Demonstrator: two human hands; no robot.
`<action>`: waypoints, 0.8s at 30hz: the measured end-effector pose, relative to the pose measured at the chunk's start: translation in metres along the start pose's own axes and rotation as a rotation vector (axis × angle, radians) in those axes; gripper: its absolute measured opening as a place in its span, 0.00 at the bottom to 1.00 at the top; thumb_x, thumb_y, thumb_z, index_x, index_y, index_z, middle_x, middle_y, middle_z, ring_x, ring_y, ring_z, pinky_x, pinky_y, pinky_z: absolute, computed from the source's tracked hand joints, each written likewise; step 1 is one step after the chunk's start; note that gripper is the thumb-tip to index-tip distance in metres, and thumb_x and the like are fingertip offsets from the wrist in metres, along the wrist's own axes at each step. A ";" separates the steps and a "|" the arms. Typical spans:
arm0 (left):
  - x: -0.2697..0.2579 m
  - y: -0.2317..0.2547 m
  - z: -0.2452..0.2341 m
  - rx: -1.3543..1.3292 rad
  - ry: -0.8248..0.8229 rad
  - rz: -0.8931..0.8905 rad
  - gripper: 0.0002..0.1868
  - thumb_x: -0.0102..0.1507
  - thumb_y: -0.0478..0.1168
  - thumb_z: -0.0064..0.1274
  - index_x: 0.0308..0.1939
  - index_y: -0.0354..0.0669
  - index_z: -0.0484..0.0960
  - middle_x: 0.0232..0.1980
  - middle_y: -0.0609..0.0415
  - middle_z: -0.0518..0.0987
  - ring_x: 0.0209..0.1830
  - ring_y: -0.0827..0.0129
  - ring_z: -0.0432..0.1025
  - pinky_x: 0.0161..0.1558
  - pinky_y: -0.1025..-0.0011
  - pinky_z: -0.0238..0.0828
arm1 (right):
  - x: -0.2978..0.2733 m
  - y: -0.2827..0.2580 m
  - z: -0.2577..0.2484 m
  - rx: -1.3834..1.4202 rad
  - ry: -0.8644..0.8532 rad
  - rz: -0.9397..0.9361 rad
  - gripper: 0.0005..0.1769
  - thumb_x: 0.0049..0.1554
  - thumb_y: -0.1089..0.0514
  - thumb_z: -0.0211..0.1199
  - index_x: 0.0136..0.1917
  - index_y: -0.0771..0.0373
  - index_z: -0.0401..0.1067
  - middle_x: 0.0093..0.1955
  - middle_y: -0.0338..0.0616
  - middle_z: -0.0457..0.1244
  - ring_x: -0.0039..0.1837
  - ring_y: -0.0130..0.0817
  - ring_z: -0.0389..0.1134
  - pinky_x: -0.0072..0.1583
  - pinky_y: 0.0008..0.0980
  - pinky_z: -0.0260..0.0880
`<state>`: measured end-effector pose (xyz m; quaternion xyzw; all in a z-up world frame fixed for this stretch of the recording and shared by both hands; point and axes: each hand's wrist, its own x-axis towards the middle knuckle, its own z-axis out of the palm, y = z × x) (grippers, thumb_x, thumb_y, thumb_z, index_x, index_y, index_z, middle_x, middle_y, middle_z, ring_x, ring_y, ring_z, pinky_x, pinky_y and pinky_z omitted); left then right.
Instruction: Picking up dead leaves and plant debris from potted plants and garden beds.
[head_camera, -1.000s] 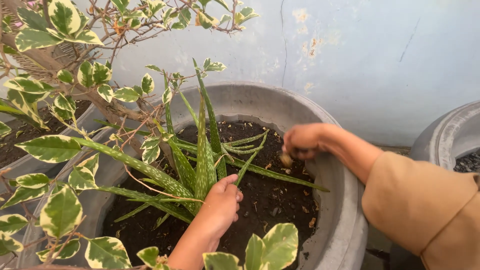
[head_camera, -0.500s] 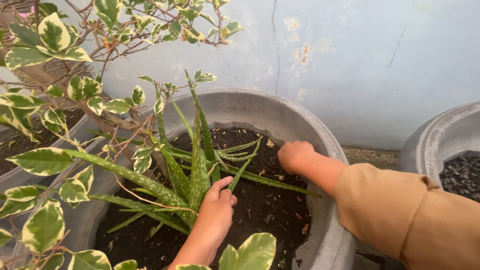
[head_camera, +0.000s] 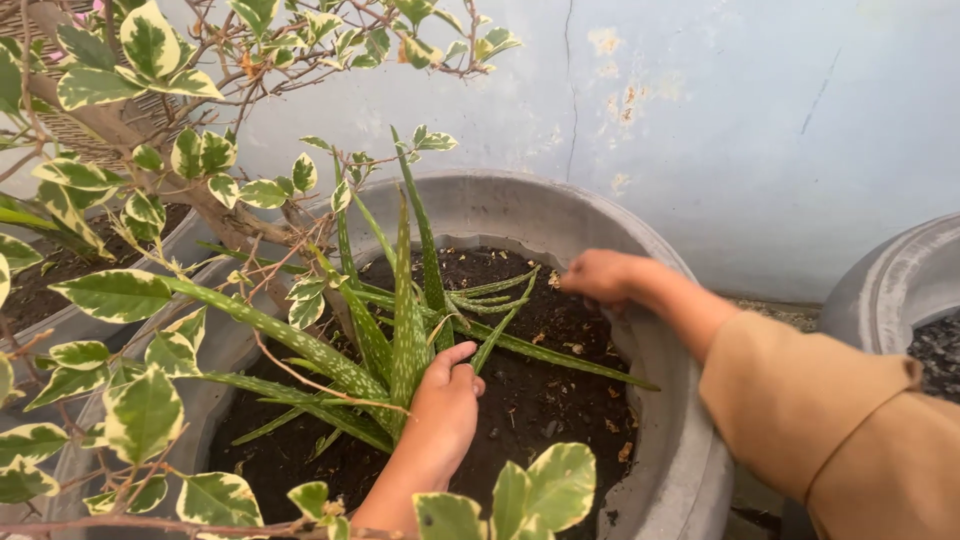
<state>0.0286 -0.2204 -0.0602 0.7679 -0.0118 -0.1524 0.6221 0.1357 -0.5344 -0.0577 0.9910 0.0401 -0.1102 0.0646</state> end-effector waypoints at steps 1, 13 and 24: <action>0.001 -0.002 0.000 -0.022 -0.006 0.004 0.25 0.68 0.40 0.36 0.68 0.46 0.73 0.40 0.53 0.79 0.37 0.72 0.70 0.44 0.74 0.68 | -0.013 -0.004 -0.014 0.579 -0.055 0.118 0.14 0.62 0.52 0.55 0.41 0.62 0.74 0.42 0.51 0.68 0.37 0.37 0.62 0.41 0.36 0.62; -0.016 0.020 -0.006 -0.051 -0.020 -0.087 0.26 0.67 0.42 0.34 0.69 0.48 0.71 0.41 0.57 0.77 0.36 0.74 0.67 0.43 0.74 0.66 | -0.038 -0.016 -0.065 1.973 -0.104 0.189 0.15 0.53 0.52 0.55 0.30 0.60 0.56 0.35 0.48 0.60 0.26 0.24 0.48 0.24 0.23 0.44; -0.014 0.026 -0.011 -0.177 -0.052 -0.138 0.27 0.68 0.40 0.34 0.71 0.48 0.69 0.33 0.59 0.71 0.24 0.76 0.57 0.26 0.74 0.57 | -0.015 -0.047 -0.031 0.385 0.239 0.202 0.14 0.59 0.52 0.66 0.55 0.59 0.81 0.55 0.56 0.70 0.55 0.51 0.70 0.57 0.45 0.71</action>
